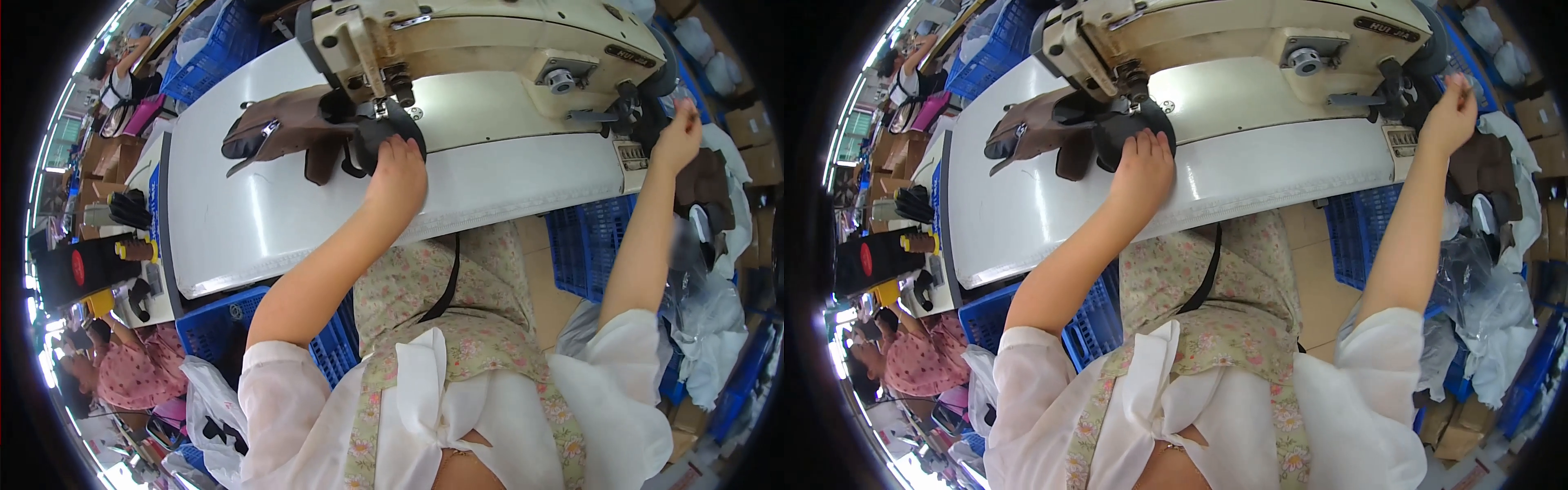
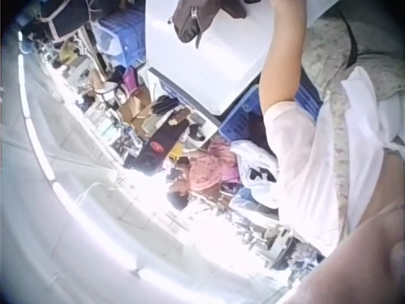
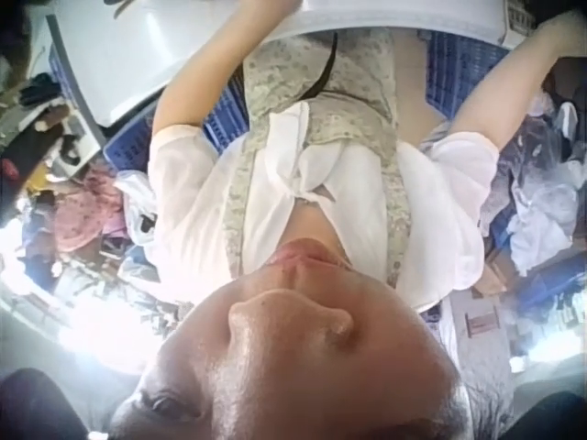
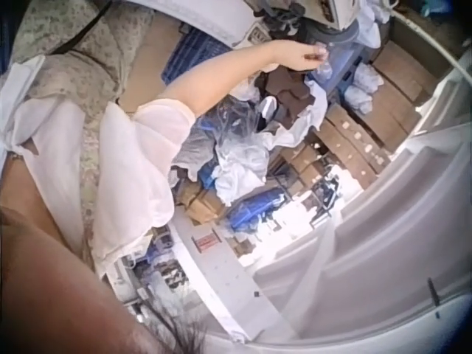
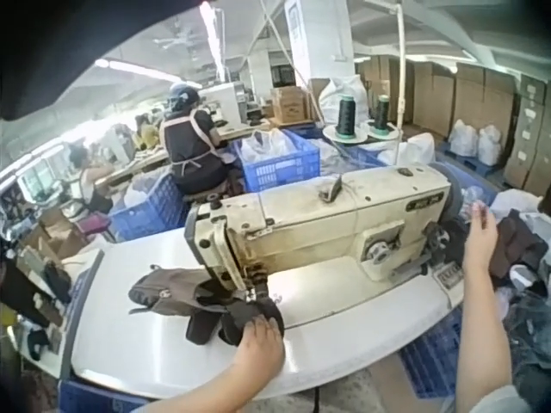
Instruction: Sewing together pieces of a leather shoe upper using an industrial sewing machine.
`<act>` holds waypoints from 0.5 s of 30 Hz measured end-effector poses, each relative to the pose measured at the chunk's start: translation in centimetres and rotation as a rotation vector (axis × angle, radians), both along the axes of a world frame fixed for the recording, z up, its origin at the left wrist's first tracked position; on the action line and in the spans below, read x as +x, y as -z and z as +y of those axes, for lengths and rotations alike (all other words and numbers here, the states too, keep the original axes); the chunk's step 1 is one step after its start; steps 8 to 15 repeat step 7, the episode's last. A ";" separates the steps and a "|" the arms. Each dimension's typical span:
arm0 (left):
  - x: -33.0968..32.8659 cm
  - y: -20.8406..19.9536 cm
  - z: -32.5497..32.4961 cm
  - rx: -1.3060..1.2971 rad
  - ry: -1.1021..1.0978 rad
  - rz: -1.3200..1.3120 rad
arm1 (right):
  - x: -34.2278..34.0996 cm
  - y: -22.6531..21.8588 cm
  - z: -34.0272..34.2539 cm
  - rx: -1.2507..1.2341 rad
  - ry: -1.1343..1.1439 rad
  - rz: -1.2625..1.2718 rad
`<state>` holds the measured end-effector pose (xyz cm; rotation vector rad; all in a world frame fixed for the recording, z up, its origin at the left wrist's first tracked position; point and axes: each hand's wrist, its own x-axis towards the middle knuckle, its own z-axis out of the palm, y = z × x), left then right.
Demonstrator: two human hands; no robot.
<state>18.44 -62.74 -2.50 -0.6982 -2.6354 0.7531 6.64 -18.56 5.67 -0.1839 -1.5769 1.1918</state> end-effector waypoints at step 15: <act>0.1 -0.3 0.3 0.090 -0.250 -0.211 | 13.0 -2.2 -31.8 0.219 -1.003 -0.167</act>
